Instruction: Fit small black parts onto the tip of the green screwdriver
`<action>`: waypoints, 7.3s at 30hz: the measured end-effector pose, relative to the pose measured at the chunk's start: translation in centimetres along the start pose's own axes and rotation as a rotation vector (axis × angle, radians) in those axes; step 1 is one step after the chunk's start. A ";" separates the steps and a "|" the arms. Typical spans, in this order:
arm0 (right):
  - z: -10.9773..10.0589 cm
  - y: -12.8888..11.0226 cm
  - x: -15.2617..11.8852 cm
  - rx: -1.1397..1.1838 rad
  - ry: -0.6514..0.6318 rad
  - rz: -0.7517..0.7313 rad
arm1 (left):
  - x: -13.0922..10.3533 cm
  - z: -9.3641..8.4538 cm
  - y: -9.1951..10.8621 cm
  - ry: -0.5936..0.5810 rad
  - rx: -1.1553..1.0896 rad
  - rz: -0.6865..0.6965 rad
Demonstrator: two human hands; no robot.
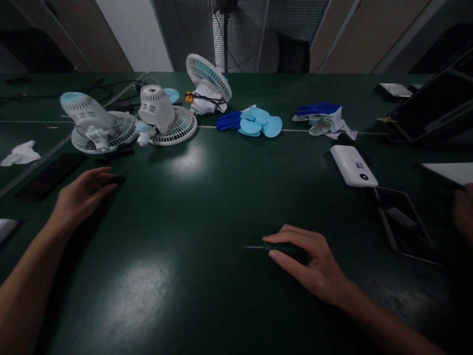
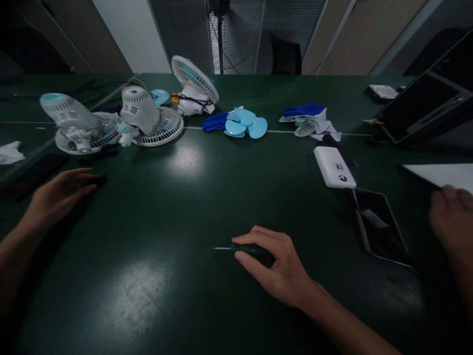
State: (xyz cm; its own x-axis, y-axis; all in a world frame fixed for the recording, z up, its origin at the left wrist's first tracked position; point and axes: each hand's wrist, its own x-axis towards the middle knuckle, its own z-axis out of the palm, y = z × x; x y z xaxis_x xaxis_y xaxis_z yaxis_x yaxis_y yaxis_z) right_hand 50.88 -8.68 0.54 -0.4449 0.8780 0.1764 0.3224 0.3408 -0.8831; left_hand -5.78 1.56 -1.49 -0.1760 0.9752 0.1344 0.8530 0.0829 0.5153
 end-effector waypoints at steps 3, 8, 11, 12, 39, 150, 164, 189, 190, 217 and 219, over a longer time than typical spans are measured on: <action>0.0 0.0 0.0 0.007 -0.012 0.006 | 0.1 -0.6 -0.9 0.025 0.064 -0.099; 0.0 -0.1 0.0 -0.009 -0.011 0.006 | 0.4 -1.9 -2.7 0.013 0.272 -0.188; 0.0 -0.2 0.0 -0.010 -0.010 0.005 | 0.4 -2.2 -2.8 0.016 0.264 -0.205; 0.0 -0.2 0.0 -0.008 -0.012 0.007 | 0.3 -2.3 -2.7 0.014 0.260 -0.210; 0.0 -0.2 0.0 -0.016 -0.046 0.008 | -1.3 0.5 4.0 0.339 0.018 -0.059; 0.6 -0.2 0.0 -0.132 -0.059 -0.058 | -13.8 11.3 23.6 -0.660 -0.467 0.618; -0.1 0.2 -0.1 0.017 -0.006 0.056 | -15.4 9.5 22.6 -0.671 -0.235 0.753; -0.3 0.1 -0.1 0.018 -0.038 0.050 | -2.4 -1.9 4.3 -0.312 0.079 0.061; -0.2 0.1 -0.1 0.011 -0.033 0.046 | -2.4 -2.0 3.9 -0.295 0.101 0.058; -0.3 0.0 -0.1 -0.014 -0.055 0.055 | -2.9 -1.4 4.4 -0.308 0.055 -0.012; -0.3 0.1 -0.2 -0.010 -0.064 0.057 | -2.9 -1.5 4.6 -0.294 0.043 -0.016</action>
State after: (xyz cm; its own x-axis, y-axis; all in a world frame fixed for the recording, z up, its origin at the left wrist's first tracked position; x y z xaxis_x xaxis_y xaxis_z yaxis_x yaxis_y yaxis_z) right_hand 51.22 -8.70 0.57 -0.4775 0.8732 0.0973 0.3574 0.2942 -0.8864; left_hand -2.07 -1.18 1.72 -0.0450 0.9909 -0.1271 0.8724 0.1010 0.4783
